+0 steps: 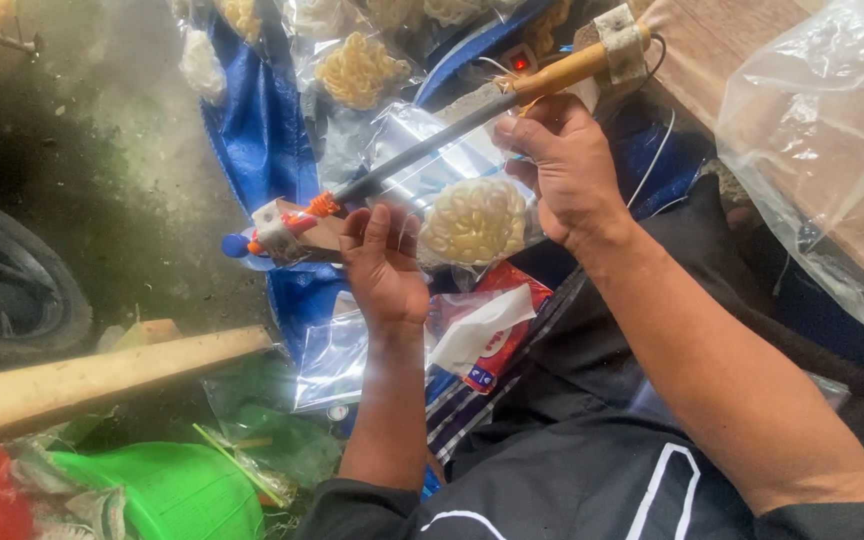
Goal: Bagging individual crackers into plastic bags and sealing them with a manual heat sealer.
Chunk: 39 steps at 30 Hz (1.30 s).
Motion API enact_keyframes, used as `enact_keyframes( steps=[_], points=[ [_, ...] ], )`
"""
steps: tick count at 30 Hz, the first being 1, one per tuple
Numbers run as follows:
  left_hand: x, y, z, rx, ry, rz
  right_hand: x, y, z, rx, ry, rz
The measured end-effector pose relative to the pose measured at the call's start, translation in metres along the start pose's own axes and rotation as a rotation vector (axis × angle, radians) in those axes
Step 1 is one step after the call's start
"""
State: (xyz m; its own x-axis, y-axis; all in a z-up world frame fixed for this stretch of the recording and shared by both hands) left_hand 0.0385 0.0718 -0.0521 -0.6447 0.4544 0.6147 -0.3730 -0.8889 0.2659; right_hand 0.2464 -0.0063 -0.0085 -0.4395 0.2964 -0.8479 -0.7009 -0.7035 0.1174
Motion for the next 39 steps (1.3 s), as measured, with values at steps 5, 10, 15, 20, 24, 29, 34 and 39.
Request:
enact_keyframes(
  steps=[5, 10, 15, 20, 24, 29, 34, 39],
  points=[
    [-0.002, -0.003, 0.001, -0.022, -0.003, -0.002, 0.001, 0.000, 0.000, -0.017, 0.041, -0.061],
    [0.000, -0.004, 0.003, 0.019, 0.008, 0.000, 0.004, -0.001, -0.002, 0.042, 0.013, -0.033],
    [0.002, -0.013, 0.001, -0.025, 0.050, 0.029, 0.003, 0.001, 0.001, -0.019, 0.020, -0.083],
    [0.004, -0.013, 0.006, -0.030, 0.033, 0.052, 0.003, 0.003, 0.002, 0.001, -0.006, -0.072],
    [0.005, -0.012, 0.006, 0.017, 0.027, 0.050, 0.002, 0.003, 0.002, -0.002, -0.011, -0.074],
    [0.006, -0.010, 0.010, 0.006, -0.001, 0.067, 0.001, 0.003, 0.002, 0.027, 0.016, -0.072],
    [0.006, 0.003, 0.008, 0.153, -0.191, 0.108, -0.005, 0.013, 0.002, 0.187, 0.066, -0.034],
    [0.014, 0.044, 0.041, -0.196, -0.333, 0.154, -0.048, 0.042, -0.015, 0.044, -0.004, -0.100]
  ],
)
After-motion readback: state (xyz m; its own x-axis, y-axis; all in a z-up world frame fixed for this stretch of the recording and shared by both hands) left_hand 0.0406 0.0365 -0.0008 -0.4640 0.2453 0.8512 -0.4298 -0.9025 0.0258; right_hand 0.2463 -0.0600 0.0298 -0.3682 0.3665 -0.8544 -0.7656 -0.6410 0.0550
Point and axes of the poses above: each hand's wrist, its own y-axis away from the middle knuckle, its own z-axis out of the palm, x = y × z, the point moved 4 cm from there along -y, towards the middle knuckle, and after that the axes turned 9 degrees about -z, right-handed, at the moved point
